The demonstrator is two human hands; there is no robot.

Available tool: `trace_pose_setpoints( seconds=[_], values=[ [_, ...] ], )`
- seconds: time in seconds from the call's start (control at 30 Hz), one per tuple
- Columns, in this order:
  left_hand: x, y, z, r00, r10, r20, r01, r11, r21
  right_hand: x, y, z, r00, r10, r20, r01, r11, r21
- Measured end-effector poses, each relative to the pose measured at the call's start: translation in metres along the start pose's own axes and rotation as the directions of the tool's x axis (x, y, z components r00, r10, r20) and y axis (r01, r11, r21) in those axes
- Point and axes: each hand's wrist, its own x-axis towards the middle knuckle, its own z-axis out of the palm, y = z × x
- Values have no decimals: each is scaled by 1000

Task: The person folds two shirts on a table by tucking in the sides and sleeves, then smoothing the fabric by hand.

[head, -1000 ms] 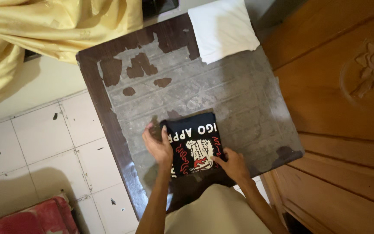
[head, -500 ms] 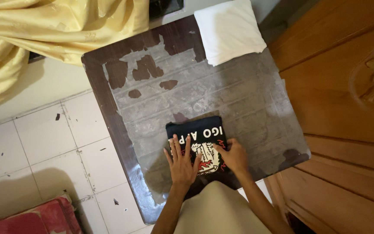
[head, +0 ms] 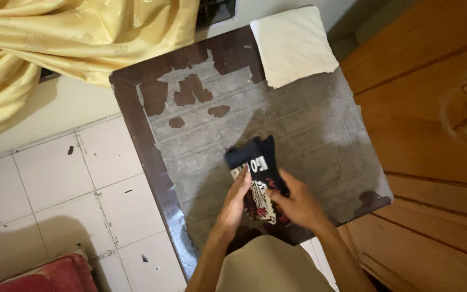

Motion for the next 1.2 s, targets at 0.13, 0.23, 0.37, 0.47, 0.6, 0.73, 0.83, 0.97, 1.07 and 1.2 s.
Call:
trace_pose_setpoints(
  seconds=[0.13,0.23,0.37,0.47,0.6,0.73,0.83,0.97,1.07,1.2],
  values=[
    [6,-15,-17,950,-212,227,306,763,-569,-30,-64,22,918,-396,18,386,881,-273],
    [19,-53,-50,837,-346,423,531,697,-482,-40,-92,32,946,-207,250,281,908,-312],
    [35,-70,-77,812,-67,579,460,684,-566,-38,-106,15,887,-355,295,424,879,-217],
    [31,-62,-83,747,-254,615,648,489,-584,-29,-112,-14,926,-349,145,377,880,-288],
    [39,-63,-91,668,-309,677,717,510,-475,2,-114,-46,805,-584,107,580,736,-349],
    [60,-73,-85,582,-336,741,732,614,-296,44,-103,-61,794,-456,401,593,725,-349],
    [73,-60,-69,553,-448,702,709,695,-116,63,-97,-67,751,-109,651,316,925,-210],
    [74,-49,-41,407,-527,746,774,633,25,69,-76,-83,700,194,687,181,883,-434],
    [85,-51,-30,546,-532,647,702,712,-7,82,-53,-101,782,276,559,58,861,-506],
    [93,-57,-37,737,-339,585,620,684,-385,92,-5,-134,890,98,446,-23,985,-169]
  ],
)
